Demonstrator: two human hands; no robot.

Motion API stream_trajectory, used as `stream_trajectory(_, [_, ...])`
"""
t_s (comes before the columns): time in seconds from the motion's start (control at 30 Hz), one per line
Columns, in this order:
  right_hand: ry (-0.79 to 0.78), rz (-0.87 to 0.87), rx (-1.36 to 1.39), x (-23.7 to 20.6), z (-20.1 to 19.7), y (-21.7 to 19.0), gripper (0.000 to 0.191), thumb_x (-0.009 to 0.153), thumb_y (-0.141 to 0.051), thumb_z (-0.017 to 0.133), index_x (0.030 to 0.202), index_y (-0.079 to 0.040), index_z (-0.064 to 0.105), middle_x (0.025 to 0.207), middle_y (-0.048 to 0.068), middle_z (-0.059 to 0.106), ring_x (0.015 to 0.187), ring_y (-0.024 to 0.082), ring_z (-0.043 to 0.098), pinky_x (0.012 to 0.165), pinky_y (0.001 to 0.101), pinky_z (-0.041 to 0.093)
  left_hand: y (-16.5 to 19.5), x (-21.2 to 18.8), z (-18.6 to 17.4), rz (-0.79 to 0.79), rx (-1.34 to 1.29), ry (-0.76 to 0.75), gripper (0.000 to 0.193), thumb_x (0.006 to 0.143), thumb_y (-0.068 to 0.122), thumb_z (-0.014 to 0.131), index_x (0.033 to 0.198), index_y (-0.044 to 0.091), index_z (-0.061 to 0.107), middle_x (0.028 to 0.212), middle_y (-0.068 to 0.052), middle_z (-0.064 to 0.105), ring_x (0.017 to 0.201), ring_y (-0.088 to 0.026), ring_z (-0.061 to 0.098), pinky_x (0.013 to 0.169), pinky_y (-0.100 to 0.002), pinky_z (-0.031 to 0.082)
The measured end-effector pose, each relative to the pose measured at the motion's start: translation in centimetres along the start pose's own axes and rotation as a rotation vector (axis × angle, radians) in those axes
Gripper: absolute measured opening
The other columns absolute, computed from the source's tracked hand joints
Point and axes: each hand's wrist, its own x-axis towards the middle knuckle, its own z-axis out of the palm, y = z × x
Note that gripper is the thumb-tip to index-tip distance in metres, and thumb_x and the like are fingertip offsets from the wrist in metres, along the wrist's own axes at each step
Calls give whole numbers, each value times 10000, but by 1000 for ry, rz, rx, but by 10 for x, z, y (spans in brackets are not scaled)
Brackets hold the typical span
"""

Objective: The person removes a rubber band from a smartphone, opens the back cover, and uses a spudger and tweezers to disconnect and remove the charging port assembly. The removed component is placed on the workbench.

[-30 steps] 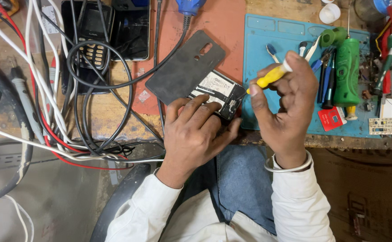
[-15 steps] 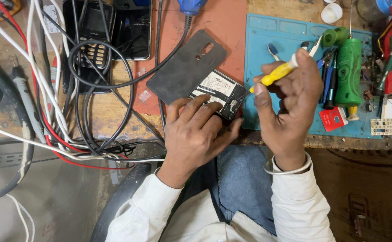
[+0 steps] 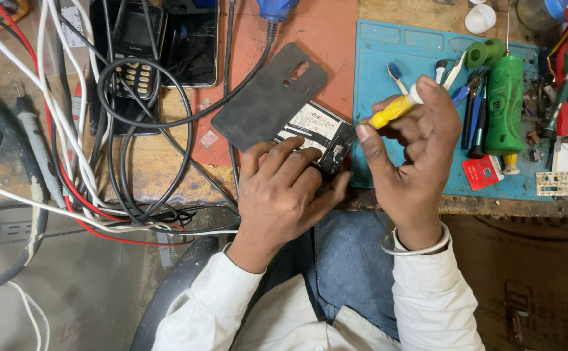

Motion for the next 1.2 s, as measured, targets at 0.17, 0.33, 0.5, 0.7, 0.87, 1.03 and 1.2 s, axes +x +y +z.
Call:
stream_trajectory(0.17, [12,9,77,-5,-5,-5,659,1162,116,589,1566,-184,164,1311,236,606,1154,251,651,1036,385,600,0,0,1,0,3,4,333,843,291,899,729,105,648,1022,-55,729,1093,-250,686,973,-434,442])
stream_trajectory(0.33, [27,26,84,-12,-9,-10,665,1179,126,584,1569,-209,163,1300,250,605,1142,256,643,1023,396,597,-1,-1,0,1,3,-5,336,852,288,901,733,105,646,1030,-57,728,1100,-249,683,977,-436,438])
stream_trajectory(0.5, [-3,37,108,-15,-6,-15,672,1128,122,582,1544,-195,161,1267,251,610,1125,273,675,1029,402,622,0,0,0,1,1,-10,334,847,297,898,740,100,651,1034,-63,729,1095,-254,681,975,-441,438])
stream_trajectory(0.7, [-12,27,118,-14,-2,-17,660,1095,114,578,1527,-175,171,1254,238,597,1086,271,699,1009,384,609,0,0,0,-5,2,-14,334,850,301,897,743,101,652,1034,-56,728,1097,-250,683,974,-439,437])
stream_trajectory(0.87, [33,-67,-33,-11,0,-15,710,927,93,755,1433,-121,306,1198,266,523,996,284,649,877,376,588,-1,0,0,-6,-2,-12,328,849,301,896,747,100,658,1030,-55,728,1089,-250,684,960,-438,435])
stream_trajectory(1.03, [23,-69,39,-15,-1,-15,626,1053,106,635,1518,-142,298,1258,193,608,1084,222,671,984,325,588,0,0,-1,-7,-1,-3,336,851,300,895,732,108,645,1030,-53,727,1100,-250,681,963,-430,443])
stream_trajectory(1.2, [67,-62,19,-15,0,-12,594,1063,86,653,1501,-121,309,1231,201,575,1061,244,651,956,348,580,0,1,0,-4,-2,-2,325,856,297,894,746,104,657,1036,-62,728,1089,-255,675,958,-429,443])
